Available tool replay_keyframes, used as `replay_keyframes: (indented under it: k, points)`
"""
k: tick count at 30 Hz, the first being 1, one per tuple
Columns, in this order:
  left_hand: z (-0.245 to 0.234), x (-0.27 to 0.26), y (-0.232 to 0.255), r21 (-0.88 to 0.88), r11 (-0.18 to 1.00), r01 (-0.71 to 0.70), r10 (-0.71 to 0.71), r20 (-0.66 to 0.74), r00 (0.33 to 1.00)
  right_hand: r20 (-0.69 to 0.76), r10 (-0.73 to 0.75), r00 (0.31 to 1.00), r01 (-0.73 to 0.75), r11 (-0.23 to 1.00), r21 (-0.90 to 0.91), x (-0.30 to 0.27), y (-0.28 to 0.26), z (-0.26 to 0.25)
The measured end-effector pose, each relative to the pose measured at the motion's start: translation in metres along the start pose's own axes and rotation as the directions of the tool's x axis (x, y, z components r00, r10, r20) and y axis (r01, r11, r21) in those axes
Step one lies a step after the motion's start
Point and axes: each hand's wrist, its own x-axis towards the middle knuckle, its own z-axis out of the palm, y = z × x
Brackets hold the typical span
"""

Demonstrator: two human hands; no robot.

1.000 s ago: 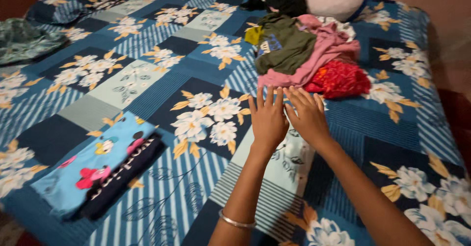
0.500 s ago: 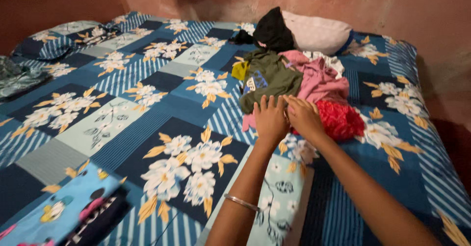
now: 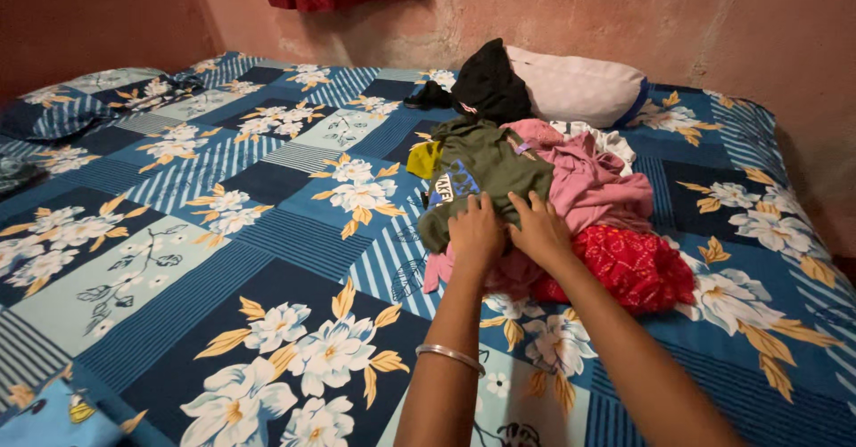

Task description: The person folds a light blue t-shirt with cartoon characters and a dark green t-shirt on a bed. They smooth and align each garment, fold the sides and bottom up, then roll the shirts into compact bundles and place them on the bed.

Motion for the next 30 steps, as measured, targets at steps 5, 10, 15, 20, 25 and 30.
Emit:
replay_keyframes:
  k: [5, 10, 15, 20, 25, 30]
  points:
    - [0.023, 0.003, -0.005, 0.157, 0.987, -0.030, 0.044, -0.086, 0.995, -0.004, -0.002, 1.000, 0.002, 0.993, 0.122, 0.011, 0.016, 0.027]
    - [0.034, 0.005, -0.012, 0.239, 0.971, 0.015, 0.018, -0.137, 0.990, -0.106, -0.013, 0.994, 0.036, 0.973, 0.226, 0.032, 0.035, 0.067]
    - [0.003, 0.000, -0.012, 0.169, 0.985, 0.036, 0.011, -0.269, 0.963, -0.221, -0.051, 0.974, 0.143, 0.893, 0.427, 0.046, 0.048, 0.079]
    - [-0.054, -0.030, 0.006, -0.087, 0.996, 0.037, -0.059, -0.267, 0.962, -0.109, 0.005, 0.994, 0.091, 0.504, 0.859, 0.014, 0.012, 0.024]
    - [-0.106, -0.090, 0.029, -0.169, 0.985, 0.042, -0.067, -0.143, 0.987, -0.021, 0.057, 0.998, -0.001, 0.362, 0.932, -0.074, -0.045, -0.061]
    - [-0.150, -0.179, 0.057, -0.308, 0.951, 0.023, -0.065, -0.126, 0.990, 0.076, 0.146, 0.986, -0.101, 0.173, 0.980, -0.209, -0.080, -0.155]
